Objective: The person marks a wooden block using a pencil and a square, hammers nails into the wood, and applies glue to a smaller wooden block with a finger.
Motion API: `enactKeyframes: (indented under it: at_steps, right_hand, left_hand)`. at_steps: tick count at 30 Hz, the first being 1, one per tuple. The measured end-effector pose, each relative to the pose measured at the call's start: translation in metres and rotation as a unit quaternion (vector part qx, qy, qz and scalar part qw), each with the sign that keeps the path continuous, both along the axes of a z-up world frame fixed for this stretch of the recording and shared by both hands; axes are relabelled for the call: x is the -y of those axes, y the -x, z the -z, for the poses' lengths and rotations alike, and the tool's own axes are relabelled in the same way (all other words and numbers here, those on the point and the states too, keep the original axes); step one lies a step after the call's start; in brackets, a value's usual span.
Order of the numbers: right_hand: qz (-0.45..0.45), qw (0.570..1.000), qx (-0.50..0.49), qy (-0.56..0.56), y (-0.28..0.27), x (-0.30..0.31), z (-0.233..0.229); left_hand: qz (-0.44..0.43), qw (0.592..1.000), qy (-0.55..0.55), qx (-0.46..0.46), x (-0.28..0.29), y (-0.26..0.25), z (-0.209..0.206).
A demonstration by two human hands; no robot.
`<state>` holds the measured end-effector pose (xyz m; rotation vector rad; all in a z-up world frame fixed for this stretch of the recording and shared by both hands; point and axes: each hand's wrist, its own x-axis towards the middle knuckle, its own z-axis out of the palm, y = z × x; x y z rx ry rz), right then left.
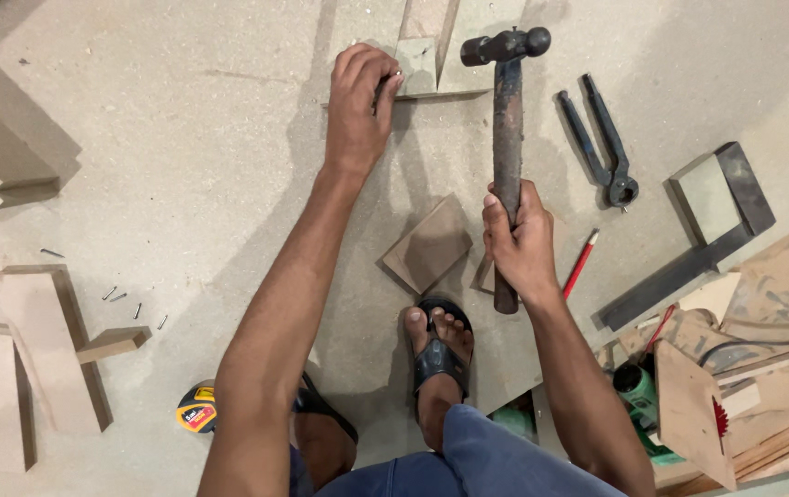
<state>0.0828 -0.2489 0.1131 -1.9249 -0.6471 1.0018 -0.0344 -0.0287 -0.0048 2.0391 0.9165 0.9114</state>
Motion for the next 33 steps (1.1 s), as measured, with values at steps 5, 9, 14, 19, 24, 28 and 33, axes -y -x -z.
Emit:
enactKeyframes:
  at_steps: [5,9,14,19,24,28,33]
  right_hand:
    - [-0.070,0.987,0.145,-0.004,0.000,-0.002,-0.002]
    - [-0.109,0.974,0.194,0.041,-0.003,-0.005,-0.016]
    - [-0.155,0.958,0.241,0.005,0.002,-0.009,-0.030]
    - [-0.201,0.945,0.252,0.051,-0.001,-0.021,-0.025]
    - [-0.172,0.947,0.267,0.040,0.001,-0.024,-0.044]
    - [-0.130,0.929,0.318,-0.138,0.007,-0.008,-0.066]
    - [-0.169,0.932,0.314,-0.062,0.008,-0.008,-0.028]
  left_hand:
    - [0.005,0.998,-0.046,-0.041,0.000,0.000,0.006]
    - [0.001,0.998,-0.036,-0.050,0.003,0.000,0.005]
    - [-0.002,1.000,-0.012,-0.024,0.004,0.002,0.002]
    - [0.003,0.999,-0.017,-0.034,0.002,0.002,-0.007]
    - [0.016,0.999,0.018,-0.045,0.003,0.003,-0.010]
    - [0.038,0.999,0.030,-0.017,-0.005,0.010,-0.005]
    - [0.045,0.997,0.059,-0.034,-0.003,0.016,-0.003]
